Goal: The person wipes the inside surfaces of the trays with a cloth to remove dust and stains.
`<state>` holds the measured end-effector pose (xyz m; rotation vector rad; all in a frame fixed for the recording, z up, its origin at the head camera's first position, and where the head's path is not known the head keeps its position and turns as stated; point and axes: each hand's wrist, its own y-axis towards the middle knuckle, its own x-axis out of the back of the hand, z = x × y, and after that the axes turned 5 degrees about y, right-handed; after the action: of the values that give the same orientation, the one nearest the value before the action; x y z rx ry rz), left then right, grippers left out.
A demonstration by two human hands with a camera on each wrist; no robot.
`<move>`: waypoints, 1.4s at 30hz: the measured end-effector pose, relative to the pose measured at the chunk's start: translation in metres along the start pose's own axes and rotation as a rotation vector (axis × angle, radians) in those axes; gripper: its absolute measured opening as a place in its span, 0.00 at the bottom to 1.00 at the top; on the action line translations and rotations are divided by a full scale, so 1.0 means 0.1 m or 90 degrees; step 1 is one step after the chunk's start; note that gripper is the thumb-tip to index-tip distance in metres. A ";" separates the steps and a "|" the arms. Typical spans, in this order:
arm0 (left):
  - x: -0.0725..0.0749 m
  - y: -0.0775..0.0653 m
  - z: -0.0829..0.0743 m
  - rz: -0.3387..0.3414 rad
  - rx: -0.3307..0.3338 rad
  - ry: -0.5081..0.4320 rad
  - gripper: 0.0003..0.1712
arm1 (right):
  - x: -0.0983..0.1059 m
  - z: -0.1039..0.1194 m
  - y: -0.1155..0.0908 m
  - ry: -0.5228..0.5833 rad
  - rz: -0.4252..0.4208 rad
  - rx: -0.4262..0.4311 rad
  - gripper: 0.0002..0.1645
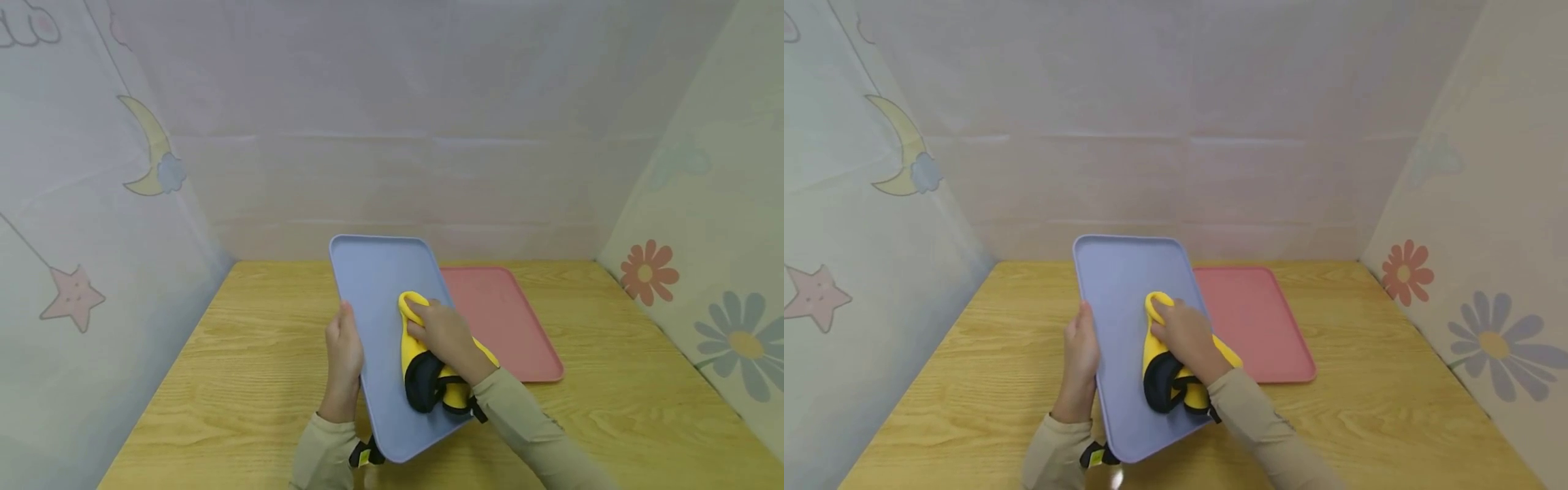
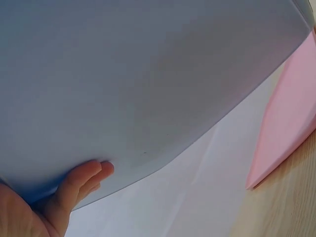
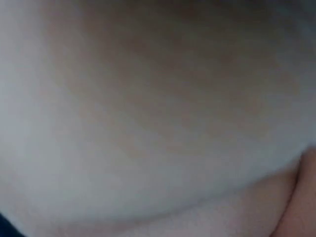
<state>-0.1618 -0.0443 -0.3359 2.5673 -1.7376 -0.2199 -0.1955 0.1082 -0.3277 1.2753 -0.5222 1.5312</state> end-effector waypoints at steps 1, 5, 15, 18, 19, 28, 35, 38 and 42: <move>0.00 0.00 -0.01 -0.003 -0.003 -0.001 0.26 | 0.00 -0.04 0.01 -0.008 0.001 -0.004 0.22; 0.02 0.01 -0.03 0.000 -0.006 -0.009 0.26 | 0.01 -0.21 0.03 -0.037 0.020 -0.013 0.22; 0.05 -0.03 -0.08 0.038 -0.028 -0.033 0.27 | 0.09 -0.55 0.09 -0.076 0.074 -0.086 0.23; 0.04 -0.03 -0.08 0.043 -0.031 -0.039 0.27 | 0.11 -0.58 0.08 -0.068 0.071 -0.094 0.24; 0.05 -0.03 -0.09 0.040 -0.031 -0.037 0.27 | 0.11 -0.58 0.07 -0.064 0.067 -0.087 0.24; 0.06 -0.02 -0.13 0.051 -0.040 -0.037 0.27 | 0.07 -0.58 0.06 0.008 0.040 -0.069 0.24; 0.06 0.01 -0.12 0.050 -0.050 -0.045 0.24 | 0.02 -0.43 0.03 0.047 0.016 -0.063 0.23; 0.06 0.02 -0.11 0.054 -0.048 -0.045 0.25 | 0.01 -0.32 0.01 0.046 0.006 -0.046 0.23; 0.06 0.02 -0.10 0.038 -0.031 -0.038 0.27 | 0.00 -0.16 -0.01 0.041 -0.013 -0.006 0.22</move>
<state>-0.1603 -0.0513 -0.3264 2.4956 -1.8034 -0.3346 -0.2019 0.1217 -0.3339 1.2160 -0.4735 1.5464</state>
